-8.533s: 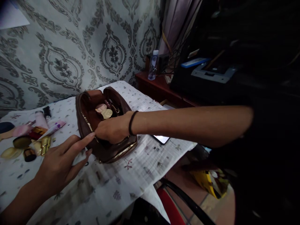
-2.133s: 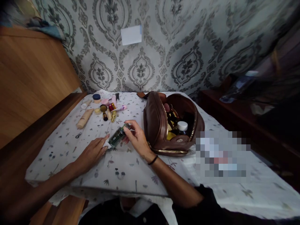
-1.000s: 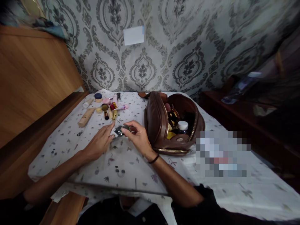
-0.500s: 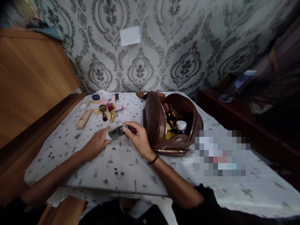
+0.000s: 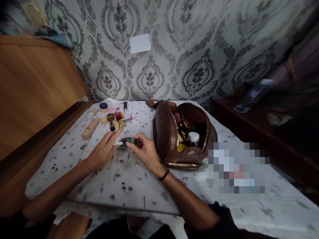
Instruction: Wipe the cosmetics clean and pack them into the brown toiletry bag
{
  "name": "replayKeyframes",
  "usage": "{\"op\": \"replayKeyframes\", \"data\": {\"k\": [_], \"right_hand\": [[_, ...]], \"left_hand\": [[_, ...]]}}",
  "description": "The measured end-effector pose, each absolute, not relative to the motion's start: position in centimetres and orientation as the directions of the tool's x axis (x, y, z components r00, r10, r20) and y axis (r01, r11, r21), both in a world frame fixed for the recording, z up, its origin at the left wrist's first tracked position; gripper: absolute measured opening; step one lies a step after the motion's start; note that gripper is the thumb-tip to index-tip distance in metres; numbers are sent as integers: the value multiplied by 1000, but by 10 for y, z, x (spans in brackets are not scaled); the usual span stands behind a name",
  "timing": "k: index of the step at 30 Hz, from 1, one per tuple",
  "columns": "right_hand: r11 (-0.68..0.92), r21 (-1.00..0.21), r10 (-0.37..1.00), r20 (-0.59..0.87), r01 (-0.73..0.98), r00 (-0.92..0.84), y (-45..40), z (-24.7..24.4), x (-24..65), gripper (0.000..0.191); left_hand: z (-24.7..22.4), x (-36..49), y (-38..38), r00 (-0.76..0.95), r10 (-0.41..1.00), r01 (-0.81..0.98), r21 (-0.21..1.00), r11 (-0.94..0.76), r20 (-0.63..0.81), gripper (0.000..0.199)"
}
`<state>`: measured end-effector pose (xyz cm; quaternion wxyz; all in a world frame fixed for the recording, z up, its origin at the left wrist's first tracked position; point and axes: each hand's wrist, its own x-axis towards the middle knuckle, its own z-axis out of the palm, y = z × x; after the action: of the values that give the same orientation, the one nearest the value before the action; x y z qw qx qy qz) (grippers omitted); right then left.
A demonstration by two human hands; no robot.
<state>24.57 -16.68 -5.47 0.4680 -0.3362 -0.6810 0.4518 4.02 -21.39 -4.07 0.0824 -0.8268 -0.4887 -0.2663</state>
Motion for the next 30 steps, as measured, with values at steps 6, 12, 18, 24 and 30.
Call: {"op": "replayKeyframes", "data": {"k": [6,12,18,24,30], "right_hand": [[412,-898,871,340,152,-354,-172,-55,242,27],[363,-912,884,272,189,-380,-174,-55,242,29],[346,-923,887,263,170,-378,-165,-54,247,28],[117,-992,907,125,-44,-403,-163,-67,240,41],[-80,-982,775,45,-169,-631,-175,-74,229,57]], "left_hand": [[-56,57,-197,543,711,787,24,-616,447,67],[-58,20,-186,432,834,858,128,-497,345,55],[-47,9,-178,357,877,793,392,-466,321,40],[-35,6,-181,128,971,504,830,-238,201,40],[-37,23,-179,-139,938,370,896,-247,317,53]]}}
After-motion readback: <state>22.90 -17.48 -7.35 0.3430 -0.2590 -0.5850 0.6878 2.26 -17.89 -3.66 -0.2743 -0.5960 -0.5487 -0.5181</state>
